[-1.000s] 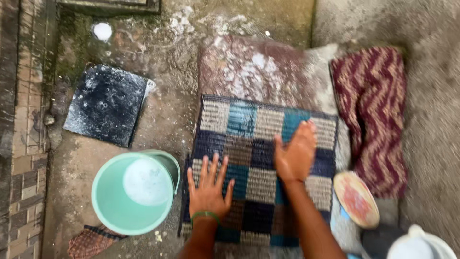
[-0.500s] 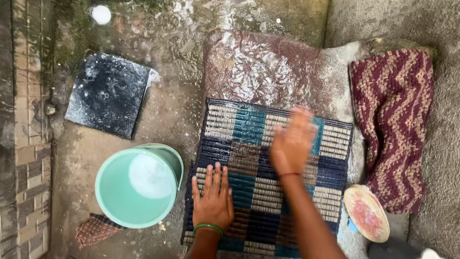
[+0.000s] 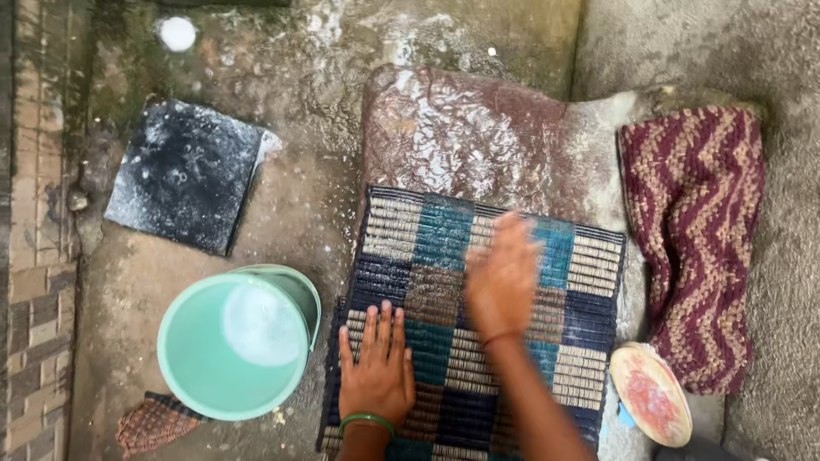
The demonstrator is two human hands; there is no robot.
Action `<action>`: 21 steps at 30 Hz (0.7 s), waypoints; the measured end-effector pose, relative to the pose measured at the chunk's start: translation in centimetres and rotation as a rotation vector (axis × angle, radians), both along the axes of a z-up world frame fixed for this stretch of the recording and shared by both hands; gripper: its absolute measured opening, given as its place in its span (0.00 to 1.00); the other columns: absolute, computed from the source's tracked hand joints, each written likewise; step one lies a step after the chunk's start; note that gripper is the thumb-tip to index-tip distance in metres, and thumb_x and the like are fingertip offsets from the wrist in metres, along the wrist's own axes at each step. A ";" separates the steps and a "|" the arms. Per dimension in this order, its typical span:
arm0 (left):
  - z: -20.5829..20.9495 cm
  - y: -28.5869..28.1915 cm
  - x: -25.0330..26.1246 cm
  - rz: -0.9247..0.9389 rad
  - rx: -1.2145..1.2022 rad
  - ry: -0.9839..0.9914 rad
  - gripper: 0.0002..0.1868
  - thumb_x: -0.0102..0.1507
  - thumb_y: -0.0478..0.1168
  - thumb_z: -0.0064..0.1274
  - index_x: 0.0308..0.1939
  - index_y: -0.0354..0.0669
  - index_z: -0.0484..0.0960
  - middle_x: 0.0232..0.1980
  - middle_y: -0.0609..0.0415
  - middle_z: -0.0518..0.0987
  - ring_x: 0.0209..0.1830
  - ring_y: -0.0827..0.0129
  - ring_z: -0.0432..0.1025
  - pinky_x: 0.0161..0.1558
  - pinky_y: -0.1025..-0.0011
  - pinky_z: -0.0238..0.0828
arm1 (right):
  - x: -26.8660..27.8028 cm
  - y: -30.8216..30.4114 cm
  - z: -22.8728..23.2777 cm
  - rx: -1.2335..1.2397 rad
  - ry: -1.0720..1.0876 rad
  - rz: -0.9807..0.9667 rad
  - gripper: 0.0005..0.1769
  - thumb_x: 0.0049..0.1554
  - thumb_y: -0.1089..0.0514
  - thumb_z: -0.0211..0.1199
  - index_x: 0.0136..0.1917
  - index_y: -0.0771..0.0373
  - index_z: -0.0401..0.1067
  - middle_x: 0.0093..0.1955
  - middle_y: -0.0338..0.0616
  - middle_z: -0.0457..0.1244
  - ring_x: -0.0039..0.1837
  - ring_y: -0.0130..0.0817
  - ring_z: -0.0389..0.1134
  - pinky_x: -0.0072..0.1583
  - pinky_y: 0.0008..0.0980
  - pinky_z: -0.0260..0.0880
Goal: The person washes a mat by applying soap from a blue bar, scrubbing the surface with a brush and hands, and rinsing it with water poured from a metal mug.
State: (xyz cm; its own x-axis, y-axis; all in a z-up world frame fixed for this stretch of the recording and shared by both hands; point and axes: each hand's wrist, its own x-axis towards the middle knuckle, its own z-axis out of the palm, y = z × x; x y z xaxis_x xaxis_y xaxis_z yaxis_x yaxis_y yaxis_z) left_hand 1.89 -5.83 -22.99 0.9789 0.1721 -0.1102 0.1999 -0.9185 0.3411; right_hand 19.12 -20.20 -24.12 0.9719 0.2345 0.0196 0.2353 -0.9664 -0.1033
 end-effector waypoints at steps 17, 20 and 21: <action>-0.1 -0.1 -1.2 -0.007 0.001 0.038 0.33 0.69 0.47 0.36 0.79 0.45 0.56 0.81 0.43 0.54 0.83 0.56 0.45 0.77 0.44 0.34 | -4.6 4.0 1.8 0.142 0.130 0.242 0.37 0.69 0.45 0.45 0.83 0.67 0.48 0.85 0.57 0.46 0.84 0.52 0.44 0.80 0.51 0.39; 0.1 -0.1 -0.5 -0.031 0.039 0.058 0.34 0.68 0.47 0.36 0.79 0.49 0.54 0.82 0.45 0.53 0.83 0.57 0.45 0.77 0.44 0.33 | -10.6 0.2 4.5 0.049 0.222 0.318 0.37 0.64 0.38 0.49 0.81 0.53 0.51 0.83 0.45 0.49 0.83 0.46 0.49 0.79 0.48 0.43; 0.2 -0.1 -0.4 -0.036 0.048 0.063 0.34 0.68 0.48 0.36 0.80 0.51 0.54 0.82 0.48 0.53 0.83 0.58 0.45 0.77 0.45 0.33 | -10.0 -1.9 4.8 0.054 0.119 0.281 0.40 0.62 0.35 0.49 0.81 0.54 0.51 0.82 0.45 0.48 0.84 0.48 0.47 0.81 0.50 0.41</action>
